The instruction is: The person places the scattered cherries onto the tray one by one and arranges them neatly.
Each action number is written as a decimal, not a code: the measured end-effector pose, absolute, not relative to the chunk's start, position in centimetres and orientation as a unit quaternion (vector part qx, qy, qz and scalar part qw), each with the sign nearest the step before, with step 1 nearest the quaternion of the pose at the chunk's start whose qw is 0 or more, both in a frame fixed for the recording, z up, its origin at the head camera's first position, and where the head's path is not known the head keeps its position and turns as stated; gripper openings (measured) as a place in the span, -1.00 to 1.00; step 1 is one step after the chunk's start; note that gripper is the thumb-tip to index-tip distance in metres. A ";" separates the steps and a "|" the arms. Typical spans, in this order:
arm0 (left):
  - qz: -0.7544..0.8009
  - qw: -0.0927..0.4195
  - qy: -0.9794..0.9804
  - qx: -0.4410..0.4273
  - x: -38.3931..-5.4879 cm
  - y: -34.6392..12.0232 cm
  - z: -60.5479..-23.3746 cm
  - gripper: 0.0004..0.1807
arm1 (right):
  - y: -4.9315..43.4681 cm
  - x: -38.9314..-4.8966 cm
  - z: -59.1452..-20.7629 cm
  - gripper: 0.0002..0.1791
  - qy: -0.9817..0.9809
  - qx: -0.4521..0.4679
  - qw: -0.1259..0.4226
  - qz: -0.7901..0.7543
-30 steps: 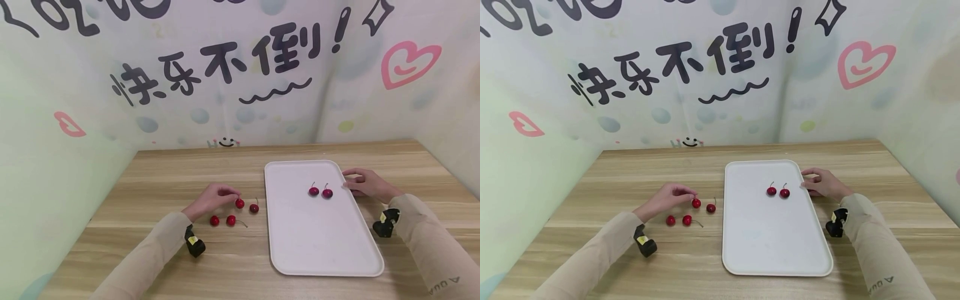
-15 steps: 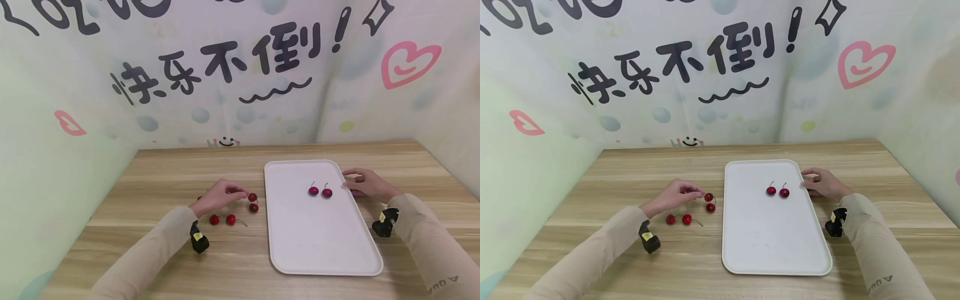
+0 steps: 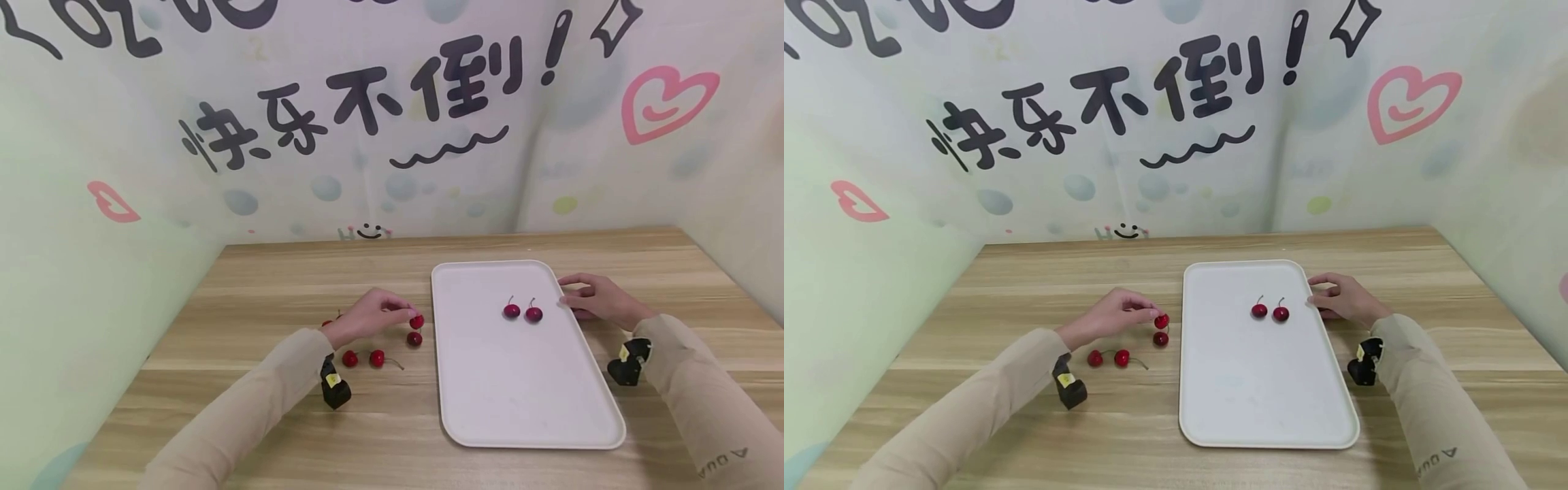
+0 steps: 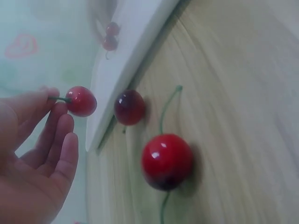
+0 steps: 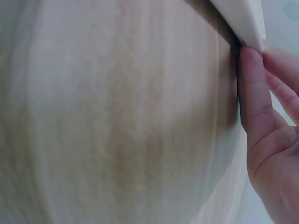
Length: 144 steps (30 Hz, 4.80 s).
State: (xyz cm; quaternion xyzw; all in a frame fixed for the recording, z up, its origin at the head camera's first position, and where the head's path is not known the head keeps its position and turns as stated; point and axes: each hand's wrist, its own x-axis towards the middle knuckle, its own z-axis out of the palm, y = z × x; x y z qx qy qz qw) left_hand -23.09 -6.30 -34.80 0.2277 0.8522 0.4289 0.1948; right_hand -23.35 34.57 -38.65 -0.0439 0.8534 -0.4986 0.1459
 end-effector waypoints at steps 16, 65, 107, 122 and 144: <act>0.451 0.166 0.844 0.237 -23.7 -2.9 -33.6 -0.75 | 34.4 -23.2 -38.5 -0.39 0.861 -0.037 0.148 -0.486; 0.367 0.159 0.891 0.213 -26.7 7.3 -37.0 -0.81 | 34.5 -23.1 -38.4 -0.40 0.859 -0.042 0.142 -0.490; 0.367 0.099 0.908 0.177 -27.7 8.8 -38.3 -0.87 | 34.7 -23.2 -38.4 -0.41 0.854 -0.033 0.145 -0.499; 0.361 0.087 0.911 0.179 -27.7 8.9 -38.3 -0.88 | 34.7 -23.4 -38.3 -0.38 0.861 -0.027 0.150 -0.484; 0.363 0.102 0.911 0.166 -27.5 8.7 -38.0 -0.84 | 34.6 -23.3 -38.3 -0.38 0.865 -0.023 0.153 -0.478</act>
